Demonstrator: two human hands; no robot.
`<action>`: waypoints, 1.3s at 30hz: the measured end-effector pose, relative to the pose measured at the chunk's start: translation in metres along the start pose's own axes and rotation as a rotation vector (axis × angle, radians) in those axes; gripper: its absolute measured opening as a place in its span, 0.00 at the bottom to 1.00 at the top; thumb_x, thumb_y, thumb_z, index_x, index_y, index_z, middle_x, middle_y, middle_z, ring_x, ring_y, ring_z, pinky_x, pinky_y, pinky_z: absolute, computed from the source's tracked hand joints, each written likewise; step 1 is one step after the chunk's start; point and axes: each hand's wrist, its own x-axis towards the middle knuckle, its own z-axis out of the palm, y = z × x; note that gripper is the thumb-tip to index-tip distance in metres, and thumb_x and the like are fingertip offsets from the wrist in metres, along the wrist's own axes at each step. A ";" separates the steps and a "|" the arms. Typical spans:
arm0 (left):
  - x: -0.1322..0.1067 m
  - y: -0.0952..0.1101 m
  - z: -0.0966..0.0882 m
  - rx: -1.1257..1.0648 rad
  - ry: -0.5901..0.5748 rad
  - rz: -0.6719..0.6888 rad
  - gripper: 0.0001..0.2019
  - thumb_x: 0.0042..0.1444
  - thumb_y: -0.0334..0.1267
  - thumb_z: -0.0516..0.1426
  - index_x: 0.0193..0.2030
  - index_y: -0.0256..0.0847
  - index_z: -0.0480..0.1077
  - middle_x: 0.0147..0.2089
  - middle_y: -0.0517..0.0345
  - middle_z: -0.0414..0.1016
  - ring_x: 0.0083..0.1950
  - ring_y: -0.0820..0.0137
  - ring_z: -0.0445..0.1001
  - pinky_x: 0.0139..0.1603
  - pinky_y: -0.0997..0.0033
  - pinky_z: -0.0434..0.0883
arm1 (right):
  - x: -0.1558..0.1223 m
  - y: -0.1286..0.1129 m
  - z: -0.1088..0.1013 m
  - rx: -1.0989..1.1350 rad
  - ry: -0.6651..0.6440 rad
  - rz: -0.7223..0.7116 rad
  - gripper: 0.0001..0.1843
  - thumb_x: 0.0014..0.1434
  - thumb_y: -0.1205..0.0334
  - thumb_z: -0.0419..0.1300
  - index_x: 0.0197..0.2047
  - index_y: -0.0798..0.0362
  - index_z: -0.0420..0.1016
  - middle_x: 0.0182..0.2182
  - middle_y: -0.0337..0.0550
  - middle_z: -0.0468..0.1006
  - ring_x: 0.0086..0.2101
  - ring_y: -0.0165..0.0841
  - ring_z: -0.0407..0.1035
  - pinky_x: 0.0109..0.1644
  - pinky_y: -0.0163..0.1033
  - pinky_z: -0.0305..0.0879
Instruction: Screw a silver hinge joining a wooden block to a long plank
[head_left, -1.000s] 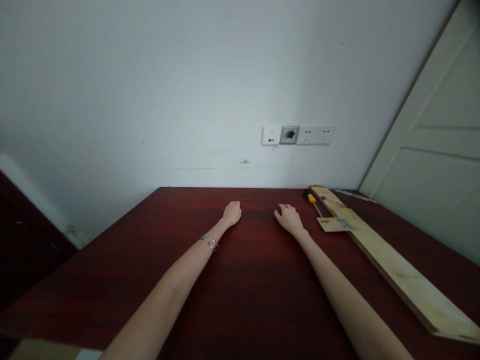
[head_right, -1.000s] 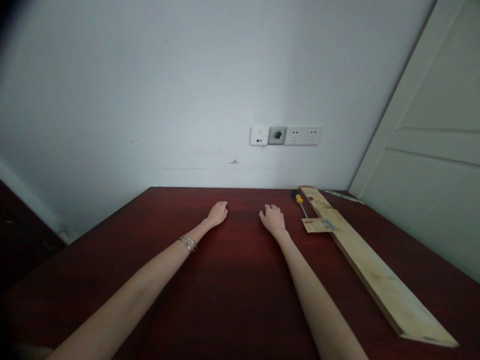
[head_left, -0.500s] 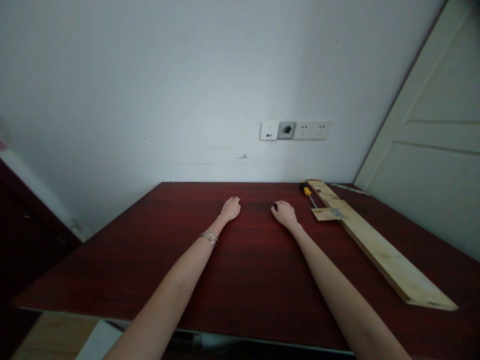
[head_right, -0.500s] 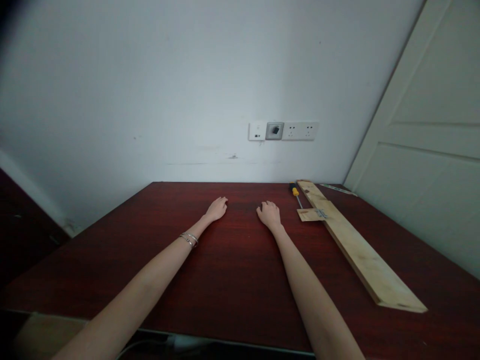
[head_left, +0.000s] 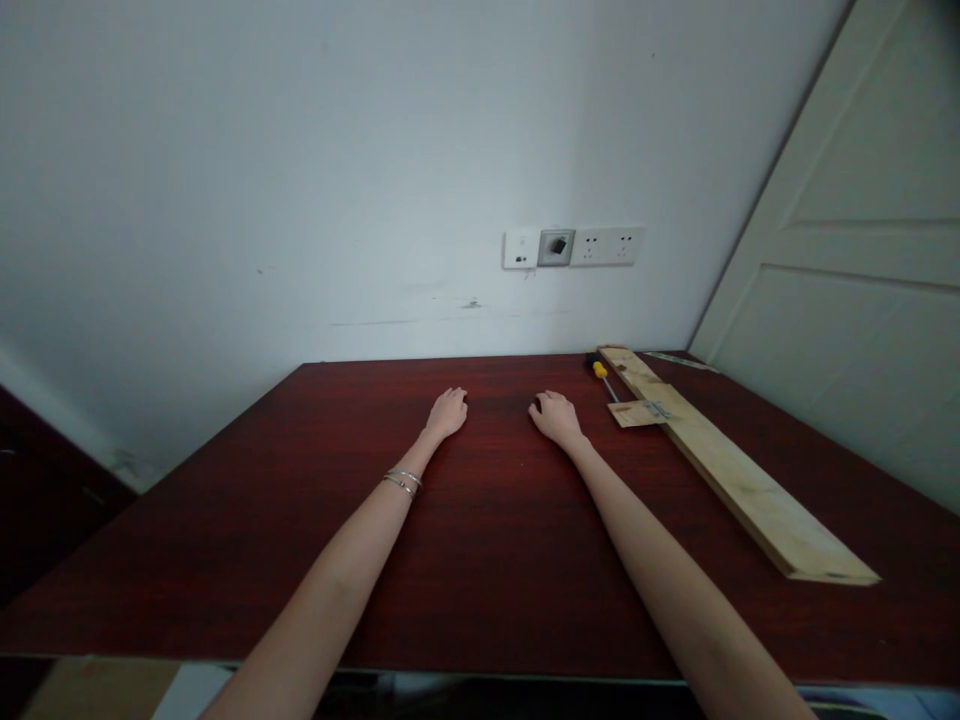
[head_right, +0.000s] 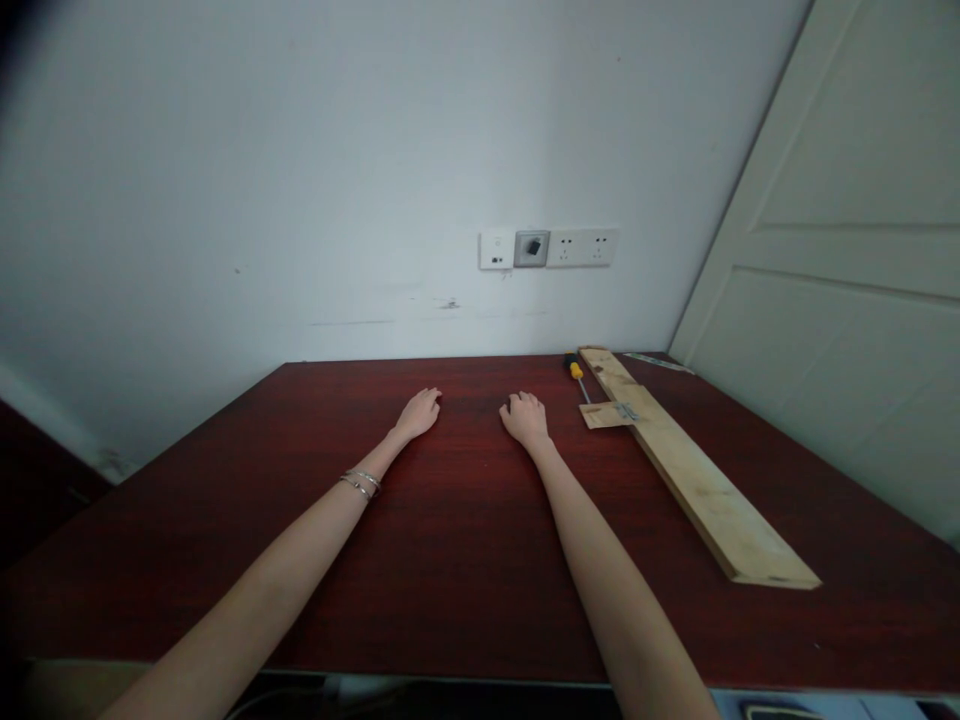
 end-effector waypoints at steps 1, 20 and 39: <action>0.000 -0.001 0.000 0.000 0.000 -0.001 0.19 0.62 0.30 0.45 0.58 0.33 0.63 0.64 0.45 0.62 0.66 0.62 0.57 0.66 0.63 0.55 | 0.000 0.000 0.000 0.000 0.000 0.000 0.21 0.63 0.56 0.47 0.52 0.58 0.71 0.54 0.57 0.71 0.54 0.43 0.62 0.57 0.44 0.56; -0.001 -0.002 -0.003 -0.011 0.006 0.012 0.19 0.61 0.29 0.46 0.58 0.35 0.64 0.63 0.46 0.64 0.66 0.61 0.58 0.65 0.60 0.57 | 0.000 -0.002 -0.010 0.045 -0.019 0.004 0.23 0.62 0.58 0.49 0.57 0.61 0.66 0.53 0.57 0.71 0.54 0.42 0.64 0.56 0.41 0.57; 0.065 0.108 -0.004 -0.253 -0.044 0.293 0.17 0.58 0.38 0.54 0.54 0.36 0.67 0.55 0.49 0.71 0.57 0.64 0.68 0.58 0.67 0.64 | -0.146 0.169 -0.130 -0.164 0.146 0.223 0.37 0.55 0.48 0.55 0.61 0.65 0.59 0.56 0.63 0.68 0.55 0.51 0.63 0.58 0.51 0.56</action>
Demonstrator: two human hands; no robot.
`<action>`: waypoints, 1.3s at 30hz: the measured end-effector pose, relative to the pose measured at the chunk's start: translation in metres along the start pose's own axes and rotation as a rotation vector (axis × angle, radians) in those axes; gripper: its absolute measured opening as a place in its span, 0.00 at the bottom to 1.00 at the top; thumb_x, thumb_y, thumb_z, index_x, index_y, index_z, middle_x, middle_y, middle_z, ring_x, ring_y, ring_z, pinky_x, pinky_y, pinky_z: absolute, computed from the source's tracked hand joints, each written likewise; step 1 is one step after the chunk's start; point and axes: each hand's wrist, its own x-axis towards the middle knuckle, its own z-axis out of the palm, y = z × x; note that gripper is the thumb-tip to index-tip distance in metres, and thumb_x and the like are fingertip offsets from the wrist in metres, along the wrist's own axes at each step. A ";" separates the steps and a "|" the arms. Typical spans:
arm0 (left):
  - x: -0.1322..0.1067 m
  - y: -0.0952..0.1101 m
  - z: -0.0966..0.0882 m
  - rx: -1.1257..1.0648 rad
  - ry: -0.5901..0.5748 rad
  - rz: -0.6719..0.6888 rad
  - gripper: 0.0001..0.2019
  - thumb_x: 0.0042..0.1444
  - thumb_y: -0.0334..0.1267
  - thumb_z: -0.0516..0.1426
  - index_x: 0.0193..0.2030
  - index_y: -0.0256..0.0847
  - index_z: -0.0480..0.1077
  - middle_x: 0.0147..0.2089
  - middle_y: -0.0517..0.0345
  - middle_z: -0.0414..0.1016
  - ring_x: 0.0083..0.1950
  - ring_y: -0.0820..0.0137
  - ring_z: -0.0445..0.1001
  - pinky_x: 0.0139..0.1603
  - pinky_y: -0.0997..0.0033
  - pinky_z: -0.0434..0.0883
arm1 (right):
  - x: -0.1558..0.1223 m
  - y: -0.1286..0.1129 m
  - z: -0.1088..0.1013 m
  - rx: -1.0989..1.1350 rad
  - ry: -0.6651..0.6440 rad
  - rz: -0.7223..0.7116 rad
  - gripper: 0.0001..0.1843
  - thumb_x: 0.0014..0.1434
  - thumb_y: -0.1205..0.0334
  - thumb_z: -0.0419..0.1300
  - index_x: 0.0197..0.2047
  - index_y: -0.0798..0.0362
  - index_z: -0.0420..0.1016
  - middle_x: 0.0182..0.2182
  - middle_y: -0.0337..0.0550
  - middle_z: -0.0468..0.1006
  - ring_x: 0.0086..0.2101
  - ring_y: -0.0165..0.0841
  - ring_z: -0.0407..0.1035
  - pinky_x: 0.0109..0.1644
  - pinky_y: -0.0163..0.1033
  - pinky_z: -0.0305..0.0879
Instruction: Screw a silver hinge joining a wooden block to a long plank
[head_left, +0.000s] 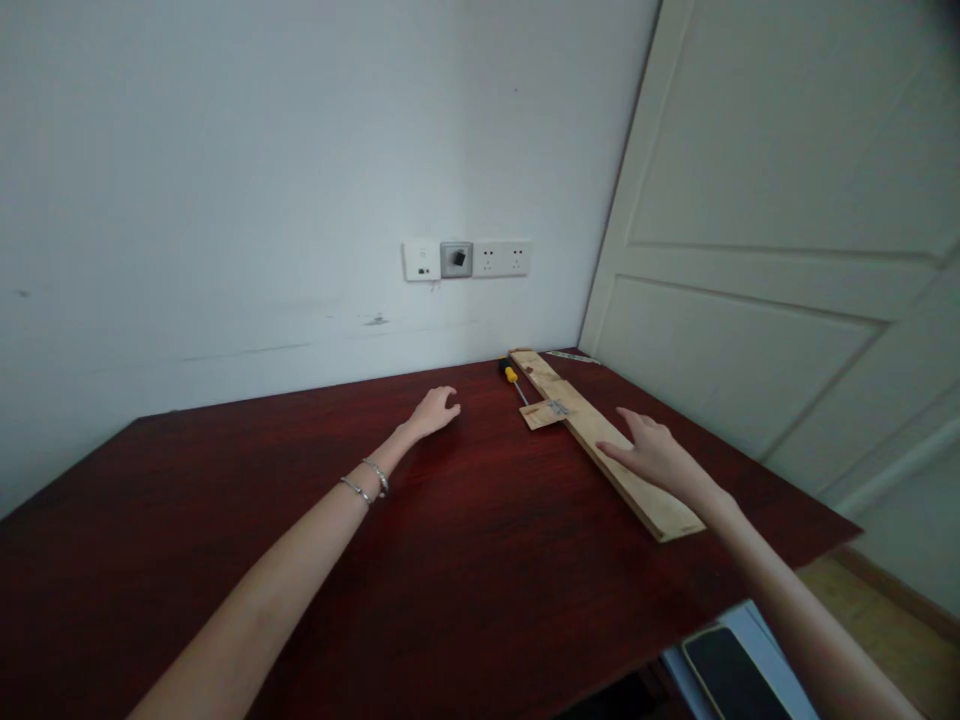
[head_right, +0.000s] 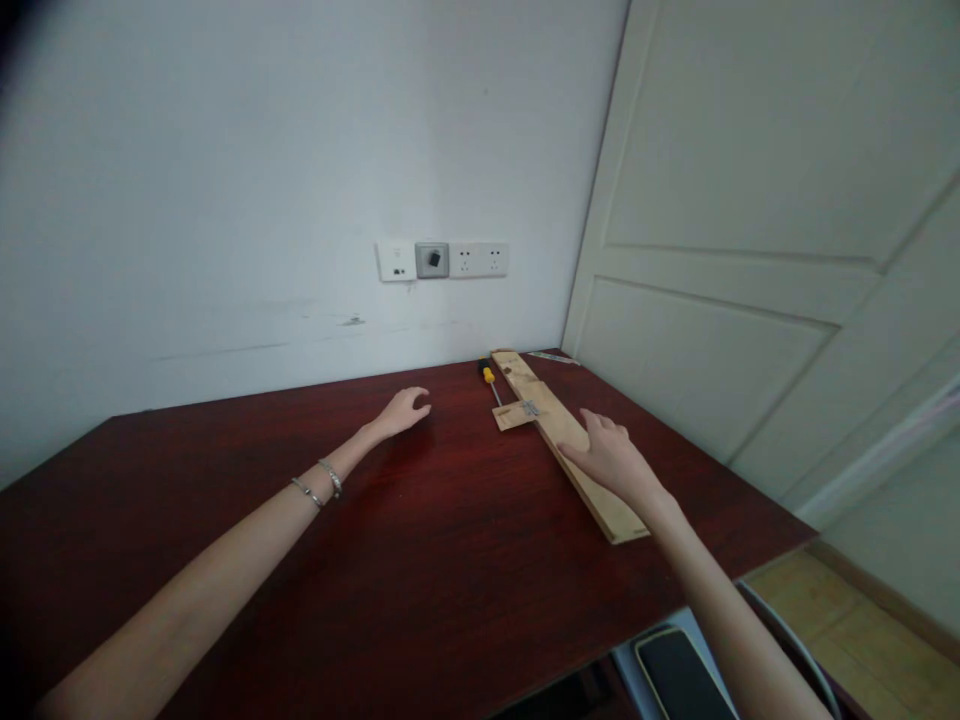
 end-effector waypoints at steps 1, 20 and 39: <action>0.007 0.014 0.006 -0.027 -0.014 0.047 0.19 0.58 0.40 0.54 0.54 0.35 0.66 0.56 0.49 0.70 0.57 0.64 0.68 0.59 0.68 0.64 | -0.010 0.007 0.003 -0.005 0.000 -0.007 0.37 0.56 0.46 0.55 0.61 0.64 0.59 0.56 0.63 0.68 0.54 0.51 0.64 0.58 0.50 0.57; 0.041 0.128 0.068 -0.050 -0.215 0.357 0.27 0.50 0.51 0.60 0.50 0.33 0.68 0.49 0.45 0.73 0.50 0.54 0.67 0.48 0.62 0.66 | -0.062 -0.001 0.006 -0.092 -0.127 0.167 0.43 0.53 0.38 0.53 0.63 0.60 0.58 0.50 0.58 0.72 0.48 0.51 0.66 0.48 0.49 0.64; 0.034 0.113 0.048 -0.210 -0.205 0.335 0.32 0.45 0.49 0.64 0.54 0.33 0.66 0.52 0.45 0.70 0.52 0.56 0.66 0.51 0.63 0.65 | -0.076 -0.035 -0.008 0.038 -0.001 0.269 0.37 0.53 0.46 0.56 0.60 0.60 0.58 0.44 0.56 0.72 0.46 0.47 0.64 0.47 0.48 0.63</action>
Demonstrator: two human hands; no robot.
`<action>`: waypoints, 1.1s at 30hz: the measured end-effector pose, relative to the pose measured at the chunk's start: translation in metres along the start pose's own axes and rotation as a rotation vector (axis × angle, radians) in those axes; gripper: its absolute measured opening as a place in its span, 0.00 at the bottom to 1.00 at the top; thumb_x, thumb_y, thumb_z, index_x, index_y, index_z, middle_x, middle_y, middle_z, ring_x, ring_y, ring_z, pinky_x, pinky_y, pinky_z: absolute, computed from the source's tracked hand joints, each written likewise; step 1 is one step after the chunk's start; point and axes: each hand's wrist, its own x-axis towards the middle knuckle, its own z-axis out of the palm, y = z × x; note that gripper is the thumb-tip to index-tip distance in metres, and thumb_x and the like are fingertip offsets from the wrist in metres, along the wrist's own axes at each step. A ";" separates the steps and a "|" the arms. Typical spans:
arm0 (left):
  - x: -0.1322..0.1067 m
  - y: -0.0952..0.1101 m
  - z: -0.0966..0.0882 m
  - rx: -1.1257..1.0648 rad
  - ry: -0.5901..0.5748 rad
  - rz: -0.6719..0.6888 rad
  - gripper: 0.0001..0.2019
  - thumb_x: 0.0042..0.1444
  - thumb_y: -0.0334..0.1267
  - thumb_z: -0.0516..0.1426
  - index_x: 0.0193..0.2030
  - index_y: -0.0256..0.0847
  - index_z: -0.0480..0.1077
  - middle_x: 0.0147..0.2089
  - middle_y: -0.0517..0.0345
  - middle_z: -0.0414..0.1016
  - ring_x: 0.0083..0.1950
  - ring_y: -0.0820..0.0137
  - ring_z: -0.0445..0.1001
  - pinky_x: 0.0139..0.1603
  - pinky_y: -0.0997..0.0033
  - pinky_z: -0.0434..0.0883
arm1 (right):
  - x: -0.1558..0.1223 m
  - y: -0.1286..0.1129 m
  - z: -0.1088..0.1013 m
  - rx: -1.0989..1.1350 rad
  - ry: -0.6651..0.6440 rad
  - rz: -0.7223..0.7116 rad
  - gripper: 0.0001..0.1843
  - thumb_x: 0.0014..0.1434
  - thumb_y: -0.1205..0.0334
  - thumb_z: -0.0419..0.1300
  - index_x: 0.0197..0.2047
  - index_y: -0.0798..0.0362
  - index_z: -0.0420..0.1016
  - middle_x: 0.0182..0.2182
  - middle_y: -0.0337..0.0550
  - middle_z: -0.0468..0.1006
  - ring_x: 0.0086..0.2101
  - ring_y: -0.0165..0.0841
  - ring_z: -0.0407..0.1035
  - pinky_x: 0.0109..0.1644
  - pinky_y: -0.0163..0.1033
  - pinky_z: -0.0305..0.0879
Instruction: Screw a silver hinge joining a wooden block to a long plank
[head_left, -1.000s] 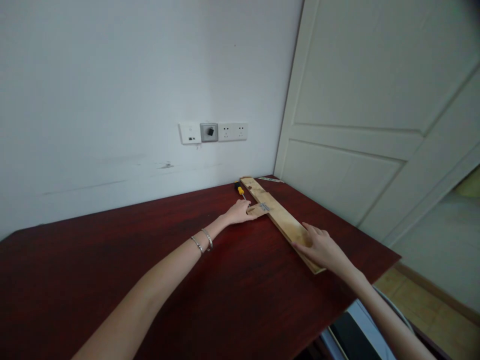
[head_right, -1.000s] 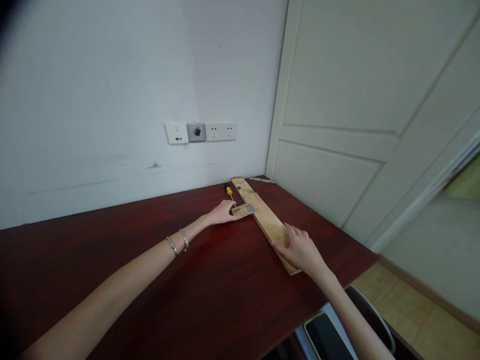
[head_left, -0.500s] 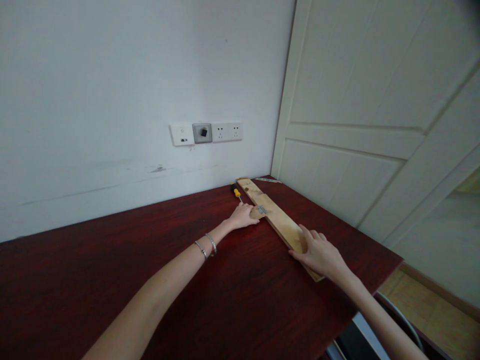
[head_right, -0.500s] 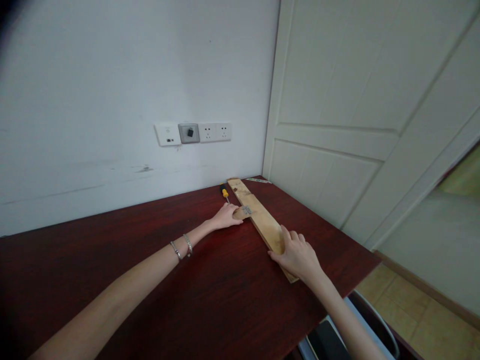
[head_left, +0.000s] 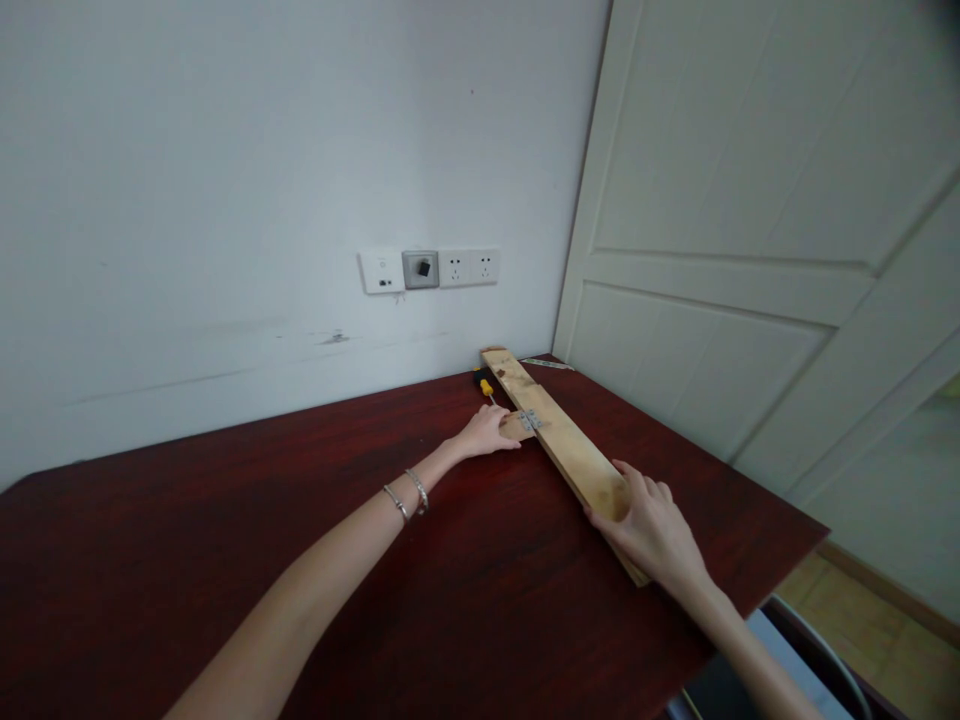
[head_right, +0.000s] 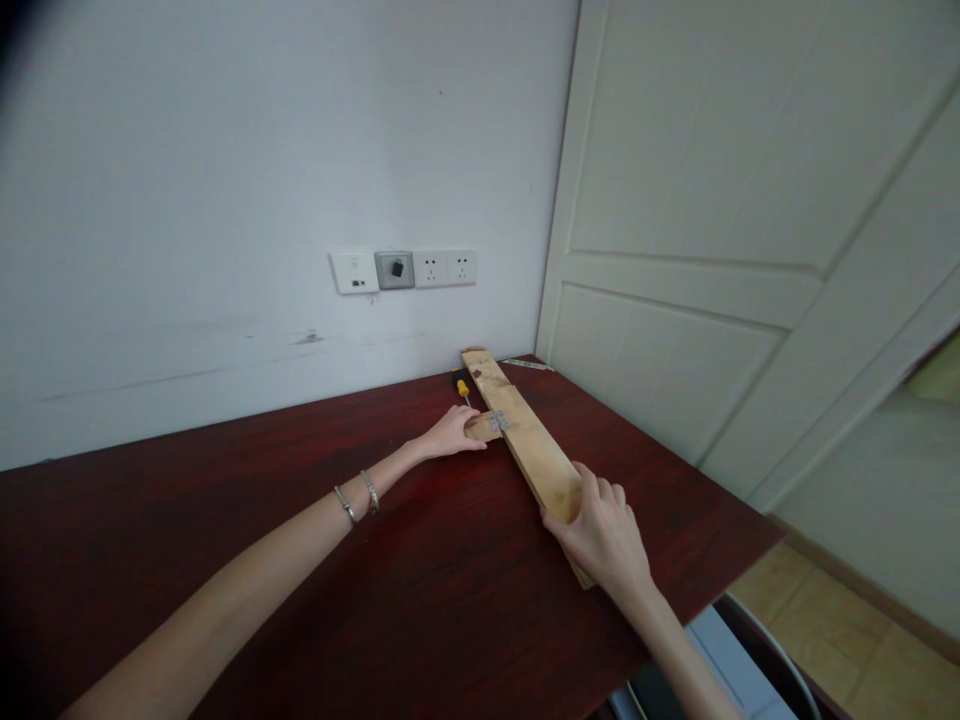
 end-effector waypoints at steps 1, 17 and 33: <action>-0.003 0.000 -0.004 -0.012 0.011 0.012 0.33 0.46 0.49 0.64 0.55 0.32 0.66 0.53 0.45 0.69 0.53 0.57 0.66 0.52 0.63 0.65 | -0.003 -0.005 -0.004 0.003 0.013 0.008 0.37 0.53 0.46 0.56 0.60 0.60 0.58 0.44 0.56 0.72 0.47 0.47 0.64 0.47 0.49 0.63; -0.151 -0.044 -0.108 -0.039 -0.097 -0.165 0.38 0.42 0.49 0.65 0.60 0.41 0.60 0.52 0.51 0.63 0.55 0.57 0.61 0.57 0.59 0.61 | -0.062 -0.126 0.003 0.145 0.006 -0.154 0.33 0.52 0.52 0.60 0.58 0.56 0.60 0.43 0.51 0.74 0.41 0.46 0.65 0.44 0.47 0.62; -0.214 -0.058 -0.118 -0.026 -0.197 -0.346 0.36 0.41 0.48 0.64 0.59 0.44 0.62 0.51 0.54 0.62 0.55 0.57 0.59 0.57 0.60 0.59 | -0.099 -0.168 0.018 0.140 -0.069 -0.178 0.32 0.53 0.50 0.58 0.58 0.57 0.60 0.41 0.54 0.74 0.41 0.50 0.67 0.42 0.49 0.61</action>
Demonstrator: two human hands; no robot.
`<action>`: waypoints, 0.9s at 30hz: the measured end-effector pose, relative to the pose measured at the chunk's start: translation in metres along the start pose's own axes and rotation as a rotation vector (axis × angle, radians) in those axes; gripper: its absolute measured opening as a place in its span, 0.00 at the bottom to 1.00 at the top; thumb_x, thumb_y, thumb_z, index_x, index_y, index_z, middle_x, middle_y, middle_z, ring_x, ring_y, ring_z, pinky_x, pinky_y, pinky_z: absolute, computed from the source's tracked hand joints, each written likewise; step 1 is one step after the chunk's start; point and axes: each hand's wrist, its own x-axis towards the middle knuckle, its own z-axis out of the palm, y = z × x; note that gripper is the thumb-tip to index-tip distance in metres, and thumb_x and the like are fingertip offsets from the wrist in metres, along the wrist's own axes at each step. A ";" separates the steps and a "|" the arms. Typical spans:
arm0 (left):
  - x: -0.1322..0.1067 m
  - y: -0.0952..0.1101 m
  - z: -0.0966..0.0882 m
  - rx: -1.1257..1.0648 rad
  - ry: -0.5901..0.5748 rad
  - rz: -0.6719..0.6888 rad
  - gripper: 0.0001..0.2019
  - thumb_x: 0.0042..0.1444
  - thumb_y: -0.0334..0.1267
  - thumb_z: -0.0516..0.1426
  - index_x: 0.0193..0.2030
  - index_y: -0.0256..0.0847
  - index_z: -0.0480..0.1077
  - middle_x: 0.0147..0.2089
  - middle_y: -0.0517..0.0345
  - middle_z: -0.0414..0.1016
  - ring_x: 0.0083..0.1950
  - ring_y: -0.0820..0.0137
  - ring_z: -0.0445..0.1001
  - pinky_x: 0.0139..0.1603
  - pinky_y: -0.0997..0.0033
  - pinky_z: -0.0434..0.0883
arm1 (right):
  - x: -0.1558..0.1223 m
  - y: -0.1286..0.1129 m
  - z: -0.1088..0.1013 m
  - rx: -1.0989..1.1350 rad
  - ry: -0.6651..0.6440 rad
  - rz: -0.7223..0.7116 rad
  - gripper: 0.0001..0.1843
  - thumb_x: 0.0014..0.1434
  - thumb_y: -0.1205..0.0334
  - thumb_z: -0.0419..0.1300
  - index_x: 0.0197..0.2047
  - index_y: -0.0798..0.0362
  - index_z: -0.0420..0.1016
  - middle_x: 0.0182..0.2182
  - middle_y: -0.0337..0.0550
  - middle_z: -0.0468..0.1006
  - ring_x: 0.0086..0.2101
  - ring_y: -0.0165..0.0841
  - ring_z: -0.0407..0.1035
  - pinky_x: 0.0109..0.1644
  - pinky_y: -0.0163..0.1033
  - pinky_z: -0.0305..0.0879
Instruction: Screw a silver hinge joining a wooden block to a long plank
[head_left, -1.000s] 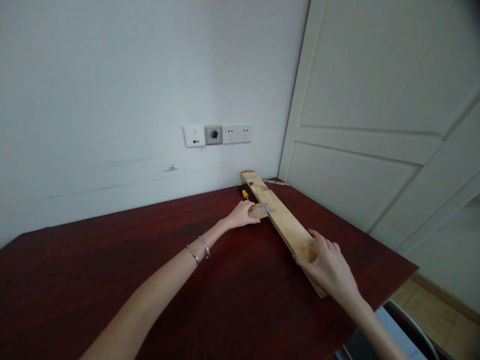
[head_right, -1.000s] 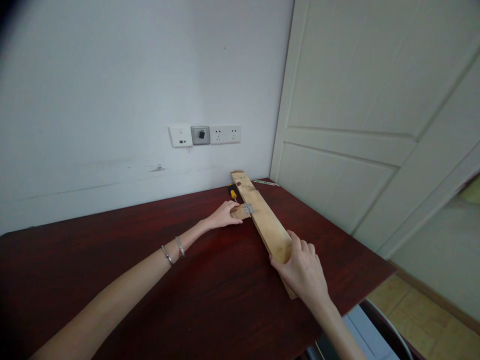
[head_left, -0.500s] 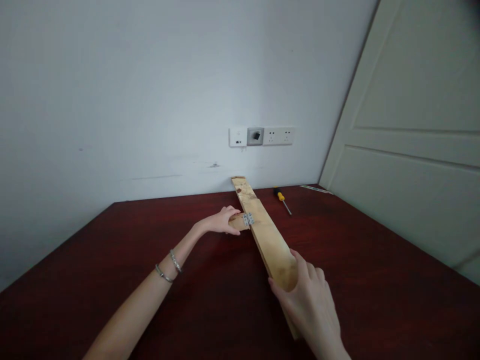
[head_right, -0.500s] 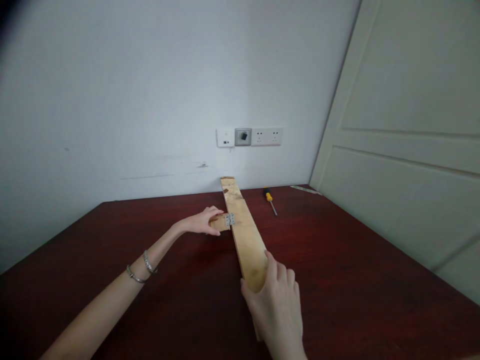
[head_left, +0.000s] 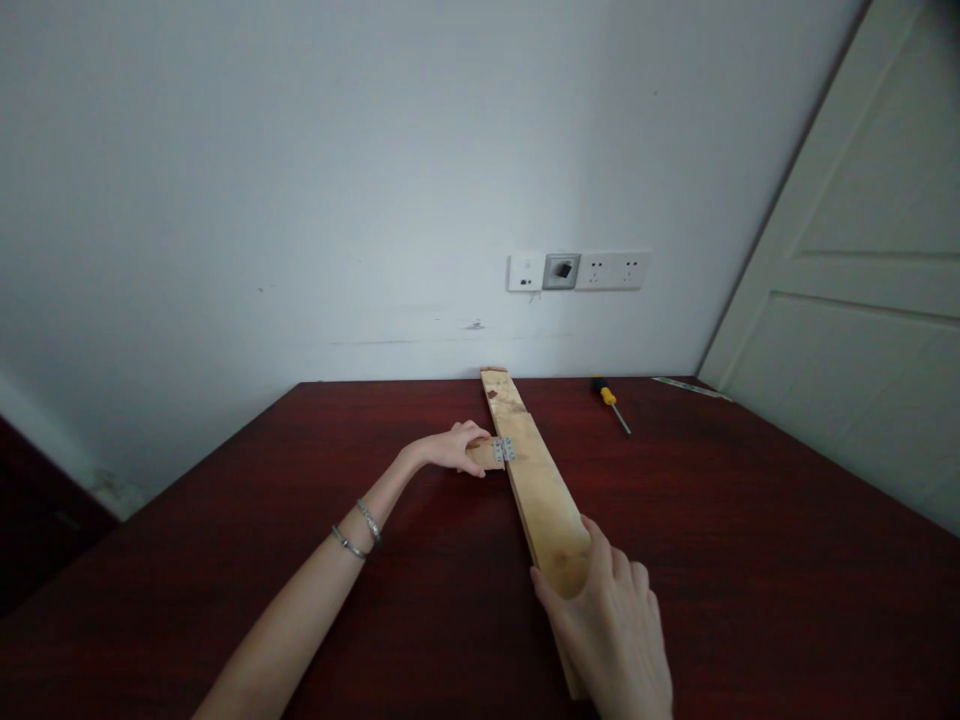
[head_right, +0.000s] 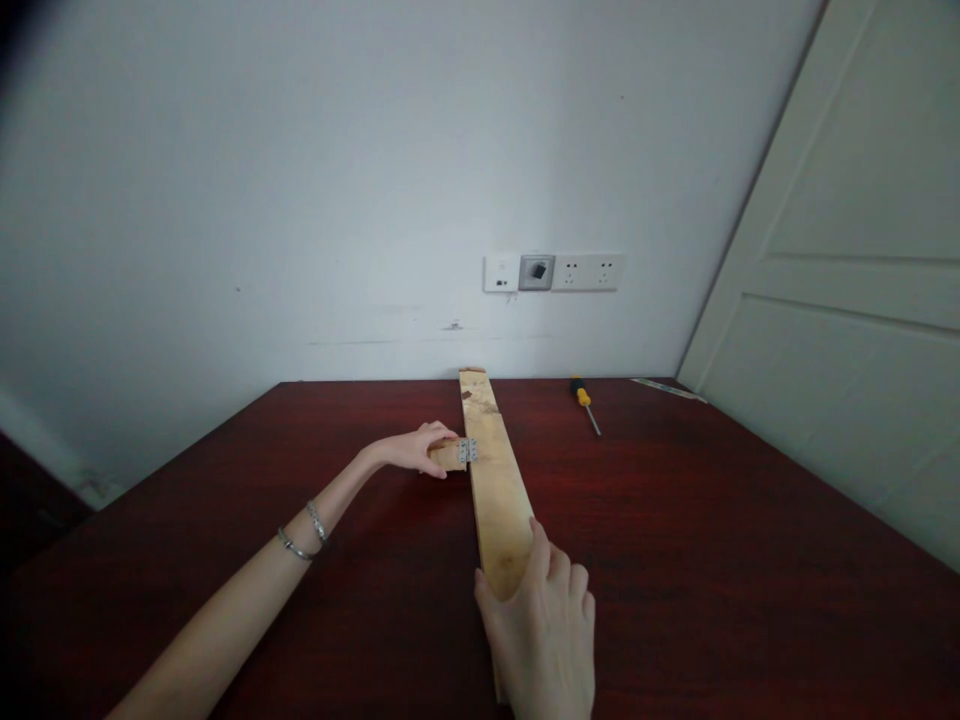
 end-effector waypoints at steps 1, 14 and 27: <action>0.002 0.001 0.001 0.005 -0.006 -0.003 0.36 0.41 0.48 0.64 0.59 0.44 0.61 0.51 0.54 0.62 0.55 0.56 0.59 0.57 0.59 0.59 | -0.001 0.000 0.000 -0.013 0.006 0.001 0.32 0.53 0.50 0.58 0.57 0.57 0.60 0.40 0.55 0.75 0.41 0.50 0.67 0.41 0.49 0.61; 0.006 -0.008 0.006 0.061 -0.005 -0.046 0.35 0.41 0.45 0.63 0.58 0.44 0.62 0.54 0.54 0.62 0.56 0.56 0.60 0.57 0.60 0.60 | -0.001 -0.009 0.008 -0.066 0.051 -0.052 0.32 0.55 0.52 0.57 0.58 0.60 0.59 0.38 0.56 0.73 0.38 0.49 0.66 0.38 0.47 0.60; 0.007 -0.014 0.006 0.045 -0.030 -0.074 0.37 0.40 0.49 0.64 0.59 0.45 0.61 0.54 0.53 0.62 0.55 0.56 0.60 0.57 0.60 0.59 | -0.005 -0.016 0.011 -0.124 0.074 -0.065 0.29 0.54 0.52 0.58 0.54 0.61 0.64 0.36 0.56 0.72 0.36 0.48 0.66 0.37 0.47 0.61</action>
